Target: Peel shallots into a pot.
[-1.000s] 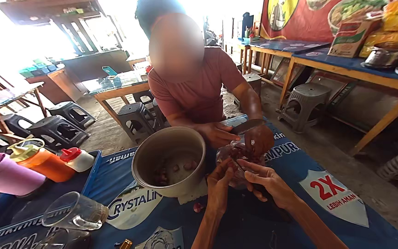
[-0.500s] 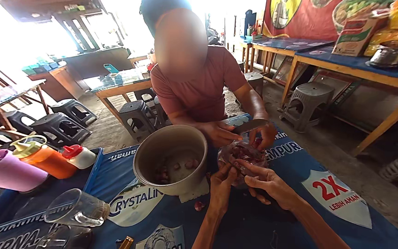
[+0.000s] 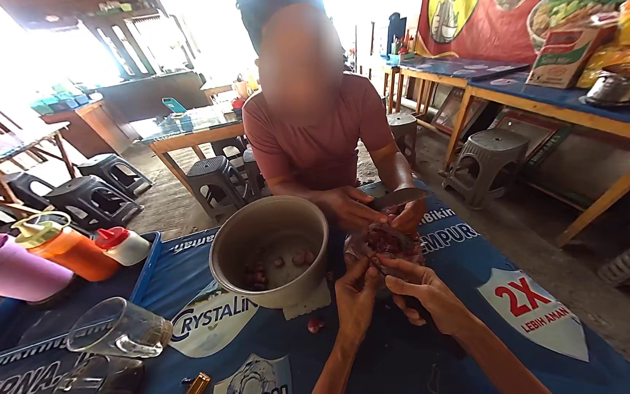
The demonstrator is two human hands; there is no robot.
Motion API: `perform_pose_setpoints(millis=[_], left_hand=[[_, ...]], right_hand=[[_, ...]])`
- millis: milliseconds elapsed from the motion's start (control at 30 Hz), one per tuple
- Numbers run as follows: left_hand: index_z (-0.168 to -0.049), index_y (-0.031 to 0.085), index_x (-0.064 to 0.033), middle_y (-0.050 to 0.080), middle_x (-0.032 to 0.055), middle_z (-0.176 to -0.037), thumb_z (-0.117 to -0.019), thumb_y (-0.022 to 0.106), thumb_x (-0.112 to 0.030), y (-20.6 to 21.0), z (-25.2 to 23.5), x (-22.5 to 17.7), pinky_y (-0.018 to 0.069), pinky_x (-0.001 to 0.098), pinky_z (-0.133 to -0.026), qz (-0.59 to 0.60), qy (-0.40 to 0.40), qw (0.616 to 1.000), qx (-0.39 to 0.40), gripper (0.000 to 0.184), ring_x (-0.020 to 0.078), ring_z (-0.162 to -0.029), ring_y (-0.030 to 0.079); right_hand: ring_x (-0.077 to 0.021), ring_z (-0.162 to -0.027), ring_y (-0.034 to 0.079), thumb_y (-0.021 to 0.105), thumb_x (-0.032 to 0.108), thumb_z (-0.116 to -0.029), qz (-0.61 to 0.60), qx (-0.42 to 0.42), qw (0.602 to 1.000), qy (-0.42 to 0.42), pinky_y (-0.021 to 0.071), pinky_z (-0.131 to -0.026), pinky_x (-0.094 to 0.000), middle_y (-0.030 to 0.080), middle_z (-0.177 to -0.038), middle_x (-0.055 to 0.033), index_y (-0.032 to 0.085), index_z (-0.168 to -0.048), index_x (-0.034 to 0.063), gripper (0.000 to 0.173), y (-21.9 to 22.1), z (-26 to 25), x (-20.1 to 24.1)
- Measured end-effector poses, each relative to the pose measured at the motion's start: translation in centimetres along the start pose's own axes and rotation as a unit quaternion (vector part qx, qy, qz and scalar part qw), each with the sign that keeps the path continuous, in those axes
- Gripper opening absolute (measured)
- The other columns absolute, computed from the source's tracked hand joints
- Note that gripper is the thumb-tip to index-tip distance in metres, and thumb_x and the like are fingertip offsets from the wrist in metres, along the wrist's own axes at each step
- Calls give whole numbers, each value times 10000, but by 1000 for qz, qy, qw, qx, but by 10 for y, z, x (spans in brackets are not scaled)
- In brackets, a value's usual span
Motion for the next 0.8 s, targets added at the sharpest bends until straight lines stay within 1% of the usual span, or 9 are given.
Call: perform_pose_setpoints(millis=[167, 333, 400, 500, 600, 700, 800], left_hand=[[-1194, 662, 138, 710, 173, -1163, -958, 604, 29, 3, 4, 4, 562, 206, -904, -1, 20, 999, -27, 266, 70, -1017, 693], [-1179, 675, 136, 706, 185, -1138, -941, 623, 31, 4, 7, 2, 561, 204, -906, -15, 56, 997, -45, 266, 80, -1022, 688], [-1173, 678, 139, 704, 171, -1111, -930, 629, 42, 5, 8, 1, 564, 196, -888, -25, 73, 996, -48, 266, 70, -995, 686], [-1175, 680, 134, 704, 159, -1086, -917, 640, 57, 7, 10, 2, 567, 186, -869, -37, 85, 994, -54, 272, 62, -968, 685], [-1186, 679, 131, 696, 167, -1079, -905, 646, 65, 8, 12, 2, 566, 180, -860, -52, 100, 992, -51, 291, 65, -963, 681], [-1197, 683, 120, 695, 177, -1108, -902, 664, 51, 12, 14, 3, 566, 192, -874, -63, 110, 991, -40, 304, 82, -993, 682], [-1227, 659, 130, 693, 194, -1166, -924, 635, 46, 15, 11, 0, 564, 206, -896, -50, 98, 994, -17, 315, 92, -1018, 688]], right_hand=[[-65, -446, 532, 610, 111, -994, -15, -30, 999, -10, 445, -372, -191, 650, -746, -40, 578, -1427, 86, 435, 2, 0, -1], [-68, -435, 524, 600, 116, -1002, -35, -47, 998, 7, 439, -367, -195, 633, -713, -38, 588, -1419, 96, 418, 5, 1, -4], [-67, -434, 521, 596, 121, -1005, -49, -48, 998, 13, 438, -365, -197, 627, -709, -37, 589, -1415, 97, 410, 5, 1, -5], [-68, -426, 518, 600, 126, -1009, -61, -65, 996, 11, 436, -359, -202, 620, -683, -34, 609, -1390, 86, 383, 5, 1, -7], [-70, -426, 520, 599, 132, -1014, -70, -82, 994, 11, 435, -355, -204, 611, -673, -34, 626, -1358, 75, 350, 5, 2, -7], [-68, -419, 514, 583, 124, -1022, -85, -100, 991, 5, 424, -346, -203, 603, -659, -34, 652, -1271, 63, 266, 2, 1, -7], [-68, -421, 516, 571, 117, -1024, -98, -100, 990, -2, 426, -346, -204, 605, -664, -34, 658, -1265, 57, 263, 0, 1, -4]])
Point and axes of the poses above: each hand's wrist, its own z-axis away from the middle knuckle, its own y-axis out of the palm, x = y × z, the point moved 5 cm from there along -z, towards the middle knuckle
